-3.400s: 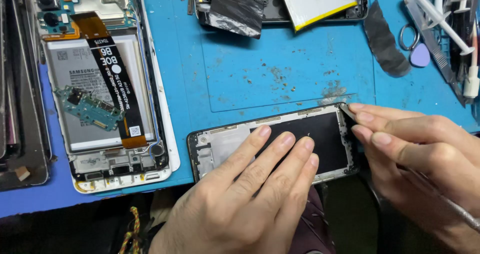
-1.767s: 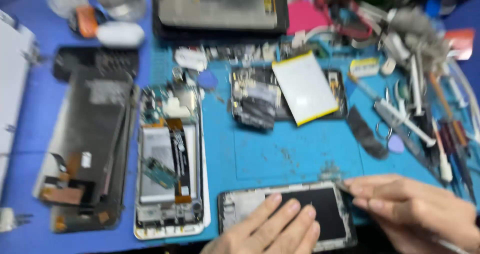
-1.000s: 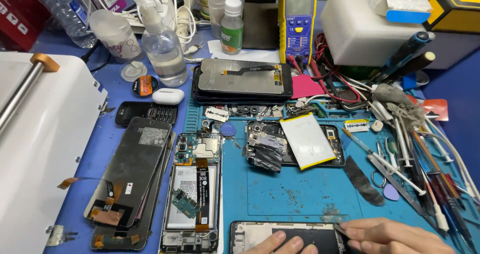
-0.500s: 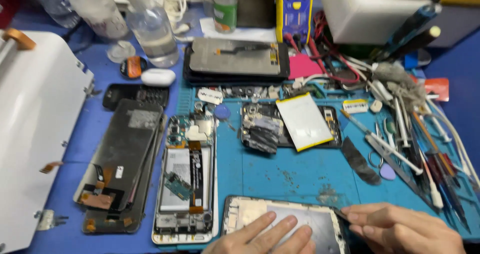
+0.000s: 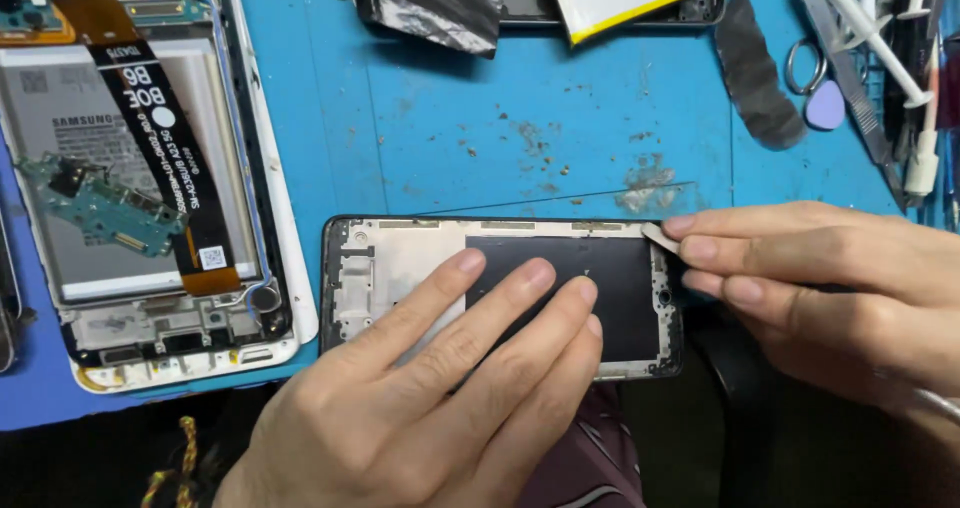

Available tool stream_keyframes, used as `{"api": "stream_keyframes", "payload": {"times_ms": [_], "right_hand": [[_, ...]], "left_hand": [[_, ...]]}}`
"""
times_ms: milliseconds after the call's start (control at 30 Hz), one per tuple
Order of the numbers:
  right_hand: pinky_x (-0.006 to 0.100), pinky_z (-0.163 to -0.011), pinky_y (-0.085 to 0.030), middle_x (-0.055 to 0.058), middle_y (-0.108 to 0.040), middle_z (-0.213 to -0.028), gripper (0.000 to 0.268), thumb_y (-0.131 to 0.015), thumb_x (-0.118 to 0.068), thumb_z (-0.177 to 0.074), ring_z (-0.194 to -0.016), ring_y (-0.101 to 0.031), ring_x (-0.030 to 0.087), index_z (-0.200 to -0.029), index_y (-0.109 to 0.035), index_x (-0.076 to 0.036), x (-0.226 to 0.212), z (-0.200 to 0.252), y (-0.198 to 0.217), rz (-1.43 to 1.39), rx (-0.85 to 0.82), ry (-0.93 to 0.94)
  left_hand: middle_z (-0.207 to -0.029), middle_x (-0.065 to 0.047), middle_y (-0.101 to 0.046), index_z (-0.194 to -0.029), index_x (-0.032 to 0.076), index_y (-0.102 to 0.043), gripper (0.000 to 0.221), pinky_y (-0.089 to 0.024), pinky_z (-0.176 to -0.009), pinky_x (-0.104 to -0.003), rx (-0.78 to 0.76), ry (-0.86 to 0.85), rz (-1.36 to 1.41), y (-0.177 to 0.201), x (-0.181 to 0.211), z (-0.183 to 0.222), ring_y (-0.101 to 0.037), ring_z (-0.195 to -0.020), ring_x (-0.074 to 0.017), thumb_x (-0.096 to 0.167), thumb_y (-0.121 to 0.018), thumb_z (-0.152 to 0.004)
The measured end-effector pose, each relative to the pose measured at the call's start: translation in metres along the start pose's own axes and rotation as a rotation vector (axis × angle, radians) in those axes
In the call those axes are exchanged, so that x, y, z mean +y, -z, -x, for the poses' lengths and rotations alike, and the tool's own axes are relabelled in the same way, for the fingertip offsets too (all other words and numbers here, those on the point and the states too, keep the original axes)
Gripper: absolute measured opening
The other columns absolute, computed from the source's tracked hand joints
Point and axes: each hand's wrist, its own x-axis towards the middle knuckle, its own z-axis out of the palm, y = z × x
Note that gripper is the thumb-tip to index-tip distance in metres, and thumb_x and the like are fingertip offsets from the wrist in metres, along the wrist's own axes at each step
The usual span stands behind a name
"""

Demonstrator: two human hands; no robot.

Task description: The person uses a metal prying tool to carefully separate the screen assembly from the smartphone's frame. They work along the edges of the device, lifting the display to detach it from the chassis.

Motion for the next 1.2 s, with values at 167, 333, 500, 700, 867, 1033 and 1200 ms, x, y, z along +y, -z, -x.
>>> {"api": "stream_keyframes", "payload": {"times_ms": [167, 333, 500, 700, 867, 1033, 1200], "right_hand": [[0.027, -0.091, -0.069, 0.015, -0.07, -0.12, 0.016, -0.067, 0.008, -0.087, -0.115, -0.078, 0.027, -0.092, -0.058, -0.004, 0.022, 0.02, -0.024, -0.106, 0.14, -0.16], [0.036, -0.104, -0.073, 0.01, -0.069, -0.12, 0.027, -0.07, -0.005, -0.083, -0.129, -0.077, 0.034, -0.105, -0.056, -0.01, 0.026, 0.025, -0.005, -0.051, -0.016, -0.012], [0.039, -0.108, -0.075, 0.009, -0.07, -0.117, 0.022, -0.067, 0.0, -0.081, -0.127, -0.079, 0.033, -0.098, -0.056, -0.007, 0.029, 0.0, -0.001, -0.189, -0.044, -0.008], [0.032, -0.107, -0.075, 0.005, -0.068, -0.116, 0.025, -0.066, 0.001, -0.09, -0.128, -0.079, 0.027, -0.106, -0.054, -0.014, 0.044, 0.023, -0.012, -0.199, 0.07, -0.062], [0.032, -0.104, -0.075, 0.008, -0.068, -0.114, 0.023, -0.068, 0.004, -0.087, -0.125, -0.08, 0.029, -0.1, -0.054, -0.009, 0.039, 0.023, -0.011, -0.176, 0.066, -0.084], [0.035, -0.111, -0.075, 0.005, -0.068, -0.114, 0.031, -0.069, 0.001, -0.084, -0.128, -0.08, 0.028, -0.106, -0.053, -0.013, 0.039, 0.012, -0.007, -0.209, 0.017, -0.053], [0.029, -0.102, -0.074, 0.008, -0.067, -0.117, 0.023, -0.068, 0.005, -0.089, -0.125, -0.079, 0.027, -0.1, -0.058, -0.012, 0.046, 0.028, -0.013, -0.169, 0.095, -0.101]], "left_hand": [[-0.129, -0.007, -0.074, -0.121, 0.007, -0.077, 0.02, -0.057, -0.108, -0.041, -0.001, -0.009, 0.018, -0.001, -0.006, 0.006, -0.069, -0.124, -0.021, 0.01, -0.074, -0.101], [-0.129, -0.008, -0.075, -0.12, 0.007, -0.078, 0.019, -0.056, -0.109, -0.041, 0.007, 0.0, 0.045, -0.004, -0.006, 0.009, -0.07, -0.123, -0.022, 0.01, -0.074, -0.101], [-0.128, -0.007, -0.075, -0.117, 0.006, -0.078, 0.017, -0.06, -0.106, -0.04, 0.044, -0.014, 0.015, -0.003, -0.006, 0.009, -0.072, -0.121, -0.0212, 0.01, -0.076, -0.101], [-0.129, -0.007, -0.075, -0.119, 0.006, -0.078, 0.018, -0.06, -0.106, -0.038, 0.059, -0.022, 0.007, -0.003, -0.007, 0.013, -0.071, -0.122, -0.0205, 0.01, -0.075, -0.102], [-0.13, -0.007, -0.074, -0.12, 0.005, -0.078, 0.019, -0.06, -0.106, -0.039, 0.053, -0.024, 0.006, -0.003, -0.007, 0.012, -0.071, -0.122, -0.021, 0.009, -0.076, -0.101], [-0.129, -0.009, -0.075, -0.12, 0.004, -0.078, 0.019, -0.06, -0.106, -0.04, 0.05, -0.017, 0.024, -0.001, -0.004, 0.011, -0.072, -0.123, -0.0224, 0.009, -0.075, -0.101], [-0.13, -0.009, -0.074, -0.12, 0.006, -0.077, 0.019, -0.06, -0.106, -0.04, 0.049, -0.023, 0.01, -0.001, -0.005, 0.014, -0.071, -0.122, -0.0222, 0.011, -0.076, -0.102]]}}
